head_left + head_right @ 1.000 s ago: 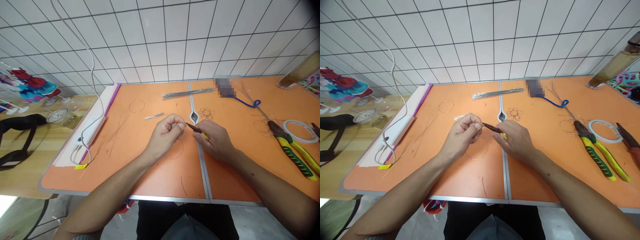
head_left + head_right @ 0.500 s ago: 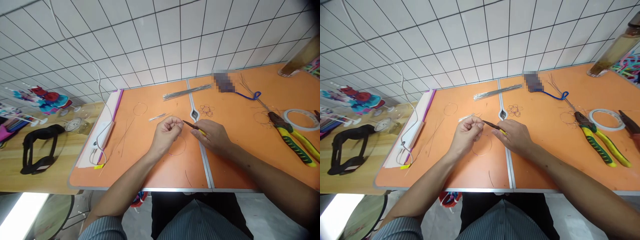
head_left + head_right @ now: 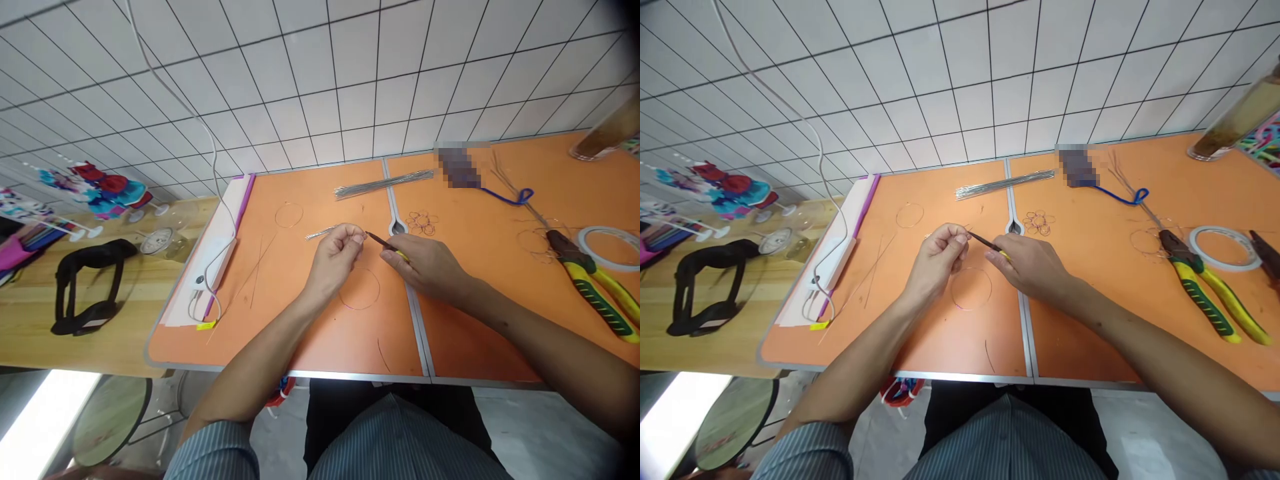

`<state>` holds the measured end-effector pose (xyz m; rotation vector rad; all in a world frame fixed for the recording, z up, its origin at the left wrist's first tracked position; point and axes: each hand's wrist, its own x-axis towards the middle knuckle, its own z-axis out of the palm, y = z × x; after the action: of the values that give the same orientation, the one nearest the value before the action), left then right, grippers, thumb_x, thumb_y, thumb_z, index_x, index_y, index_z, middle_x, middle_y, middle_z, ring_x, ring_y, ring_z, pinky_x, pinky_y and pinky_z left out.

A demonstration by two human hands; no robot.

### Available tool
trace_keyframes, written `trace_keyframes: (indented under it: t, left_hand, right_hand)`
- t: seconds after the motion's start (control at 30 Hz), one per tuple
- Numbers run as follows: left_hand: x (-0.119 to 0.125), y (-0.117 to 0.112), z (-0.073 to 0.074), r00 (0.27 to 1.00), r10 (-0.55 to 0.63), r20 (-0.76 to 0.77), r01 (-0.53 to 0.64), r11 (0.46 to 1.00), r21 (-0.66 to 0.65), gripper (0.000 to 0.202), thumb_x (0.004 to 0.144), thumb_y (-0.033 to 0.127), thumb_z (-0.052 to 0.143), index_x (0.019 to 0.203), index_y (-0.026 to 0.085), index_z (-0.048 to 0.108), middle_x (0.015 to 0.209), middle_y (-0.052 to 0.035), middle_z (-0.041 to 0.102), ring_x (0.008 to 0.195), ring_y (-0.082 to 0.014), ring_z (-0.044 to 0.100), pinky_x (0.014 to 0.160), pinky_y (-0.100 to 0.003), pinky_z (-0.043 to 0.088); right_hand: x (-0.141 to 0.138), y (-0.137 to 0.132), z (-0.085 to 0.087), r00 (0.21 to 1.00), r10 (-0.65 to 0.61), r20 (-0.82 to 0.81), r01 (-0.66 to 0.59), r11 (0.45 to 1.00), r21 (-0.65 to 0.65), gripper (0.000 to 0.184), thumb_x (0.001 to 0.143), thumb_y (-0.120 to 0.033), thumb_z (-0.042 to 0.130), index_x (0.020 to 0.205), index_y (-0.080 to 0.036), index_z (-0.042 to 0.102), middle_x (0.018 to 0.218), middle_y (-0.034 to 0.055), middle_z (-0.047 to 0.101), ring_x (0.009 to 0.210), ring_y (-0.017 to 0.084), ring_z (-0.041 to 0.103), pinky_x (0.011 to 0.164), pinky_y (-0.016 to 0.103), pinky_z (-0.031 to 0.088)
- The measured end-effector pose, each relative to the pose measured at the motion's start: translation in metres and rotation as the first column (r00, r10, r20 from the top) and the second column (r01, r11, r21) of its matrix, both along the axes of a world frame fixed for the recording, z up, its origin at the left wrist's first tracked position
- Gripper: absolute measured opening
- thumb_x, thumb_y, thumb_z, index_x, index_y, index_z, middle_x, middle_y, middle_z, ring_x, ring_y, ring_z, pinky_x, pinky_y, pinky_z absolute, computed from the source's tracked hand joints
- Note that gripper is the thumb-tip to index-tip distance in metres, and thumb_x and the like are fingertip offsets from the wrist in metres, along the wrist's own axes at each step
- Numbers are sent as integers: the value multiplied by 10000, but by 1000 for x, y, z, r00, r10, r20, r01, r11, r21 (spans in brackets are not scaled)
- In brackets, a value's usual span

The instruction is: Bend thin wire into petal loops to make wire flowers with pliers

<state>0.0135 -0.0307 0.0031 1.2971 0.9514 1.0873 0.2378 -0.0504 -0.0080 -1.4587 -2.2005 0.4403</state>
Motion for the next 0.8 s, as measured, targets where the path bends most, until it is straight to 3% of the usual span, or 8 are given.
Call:
trace_keyframes:
  t: [0.3, 0.53, 0.8]
  left_hand:
    - [-3, 3, 5, 999, 45, -14, -45, 999, -10, 114, 943, 289, 739, 935, 220, 649, 646, 56, 546, 569, -106, 416, 545, -256, 316]
    - [-3, 4, 4, 997, 46, -65, -44, 998, 45, 162, 975, 357, 749, 910, 214, 711, 704, 17, 583, 634, -128, 468, 586, -284, 340]
    - [-1, 3, -1, 996, -3, -87, 10, 996, 87, 218, 1041, 417, 714, 941, 228, 676, 731, 23, 496, 657, -148, 419, 621, -305, 343]
  right_hand:
    - [-5, 4, -14, 994, -32, -109, 28, 999, -39, 442, 1139, -569, 418, 832, -255, 473, 768, 24, 595, 693, 203, 537, 672, 349, 348]
    - [5, -1, -17, 996, -7, -92, 6, 1000, -5, 406, 1159, -528, 443, 905, -244, 582, 801, 34, 656, 707, 207, 576, 665, 345, 374]
    - [12, -2, -17, 999, -6, -41, 10, 995, 100, 374, 1165, -489, 459, 1003, -234, 680, 877, 64, 728, 793, 230, 654, 685, 347, 383]
